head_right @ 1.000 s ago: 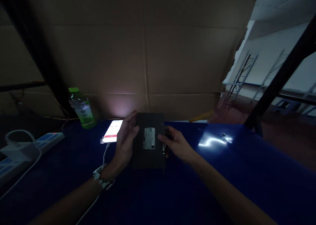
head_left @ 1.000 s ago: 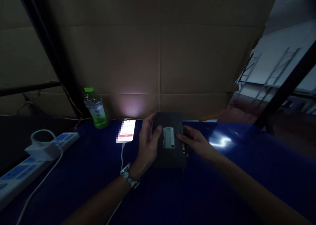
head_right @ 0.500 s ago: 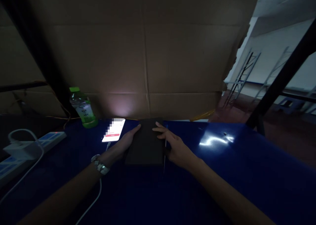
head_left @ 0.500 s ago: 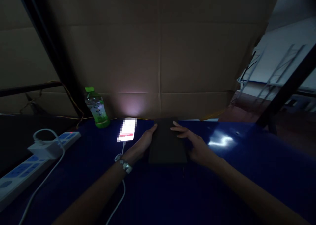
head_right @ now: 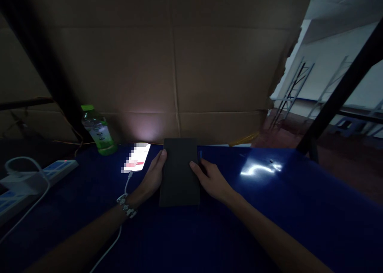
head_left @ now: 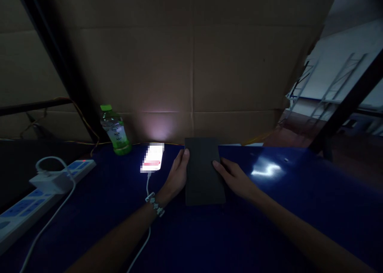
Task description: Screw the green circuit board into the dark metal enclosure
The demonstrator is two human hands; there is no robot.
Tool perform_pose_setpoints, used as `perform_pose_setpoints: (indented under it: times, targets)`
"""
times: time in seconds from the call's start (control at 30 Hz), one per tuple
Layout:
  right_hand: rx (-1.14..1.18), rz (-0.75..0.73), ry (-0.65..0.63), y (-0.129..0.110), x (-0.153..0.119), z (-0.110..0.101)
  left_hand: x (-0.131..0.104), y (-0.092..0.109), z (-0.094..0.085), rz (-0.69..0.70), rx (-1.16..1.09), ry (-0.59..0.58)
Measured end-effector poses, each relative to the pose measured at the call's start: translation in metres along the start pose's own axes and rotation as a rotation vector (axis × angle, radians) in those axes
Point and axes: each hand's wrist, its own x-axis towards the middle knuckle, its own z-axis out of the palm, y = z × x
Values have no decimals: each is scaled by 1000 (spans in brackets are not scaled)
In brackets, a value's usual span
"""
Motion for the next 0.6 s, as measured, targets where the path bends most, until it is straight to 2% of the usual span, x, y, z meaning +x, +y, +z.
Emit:
perform_pose_setpoints:
  times: [0.1,0.2,0.33,0.47,0.6]
  targets:
    - [46,27,54,-2,1,-4,4,1,-1,7,-31,15]
    - [182,101,163,0,5,-13,9,7,-5,-9,-82,-6]
    - [404,188,359,4,13,-25,14,16,-13,-134,-104,-66]
    - [503,168,494,8,19,-31,14,16,-18,-265,23,-186]
    - [455,87,513,17,21,-39,10,9,-17,-407,108,-275]
